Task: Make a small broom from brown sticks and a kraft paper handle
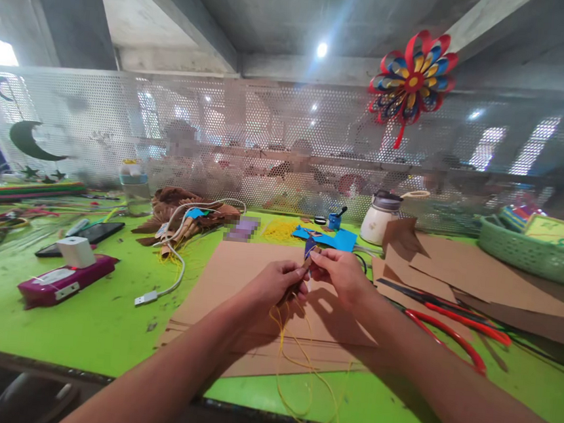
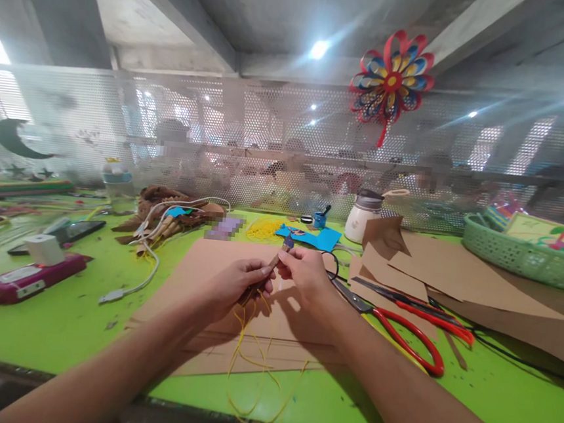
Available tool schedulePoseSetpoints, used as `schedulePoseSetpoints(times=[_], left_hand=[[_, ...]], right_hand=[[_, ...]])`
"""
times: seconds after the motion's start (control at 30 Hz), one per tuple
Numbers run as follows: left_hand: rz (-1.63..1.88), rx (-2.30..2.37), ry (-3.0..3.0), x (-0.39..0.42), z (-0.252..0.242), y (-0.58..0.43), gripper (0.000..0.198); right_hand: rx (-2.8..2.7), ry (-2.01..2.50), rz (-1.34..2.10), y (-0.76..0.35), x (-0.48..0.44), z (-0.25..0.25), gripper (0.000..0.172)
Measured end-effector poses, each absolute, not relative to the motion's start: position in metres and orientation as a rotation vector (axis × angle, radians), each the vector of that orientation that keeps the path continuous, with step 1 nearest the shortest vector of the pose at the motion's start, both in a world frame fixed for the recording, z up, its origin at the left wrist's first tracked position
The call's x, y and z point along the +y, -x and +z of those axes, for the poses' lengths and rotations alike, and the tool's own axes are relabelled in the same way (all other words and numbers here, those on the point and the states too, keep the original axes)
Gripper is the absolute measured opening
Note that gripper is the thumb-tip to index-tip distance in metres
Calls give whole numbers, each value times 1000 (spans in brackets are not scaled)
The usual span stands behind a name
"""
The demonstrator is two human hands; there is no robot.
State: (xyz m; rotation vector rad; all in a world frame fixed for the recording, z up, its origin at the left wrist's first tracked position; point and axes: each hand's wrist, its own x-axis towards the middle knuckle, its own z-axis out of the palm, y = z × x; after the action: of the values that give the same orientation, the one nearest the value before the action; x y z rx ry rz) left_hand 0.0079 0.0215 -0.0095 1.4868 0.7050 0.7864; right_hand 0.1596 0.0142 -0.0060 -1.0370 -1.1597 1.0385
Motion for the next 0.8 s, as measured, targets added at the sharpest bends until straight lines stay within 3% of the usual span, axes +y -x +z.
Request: schedulePoseSetpoints(times=[0.37,0.53,0.8], left_hand=[[754,662,-1348,18,-6,-7,22],[674,639,-1168,19,-3,-4,31],[718,536,-1283,18,0,-4,21]], right_hand=[[-1208,1029,1053,-158,12,-4,26],[-1334,1031,1133,-162,9,3,24],[-1455,978,1190,-163,1,13,23]])
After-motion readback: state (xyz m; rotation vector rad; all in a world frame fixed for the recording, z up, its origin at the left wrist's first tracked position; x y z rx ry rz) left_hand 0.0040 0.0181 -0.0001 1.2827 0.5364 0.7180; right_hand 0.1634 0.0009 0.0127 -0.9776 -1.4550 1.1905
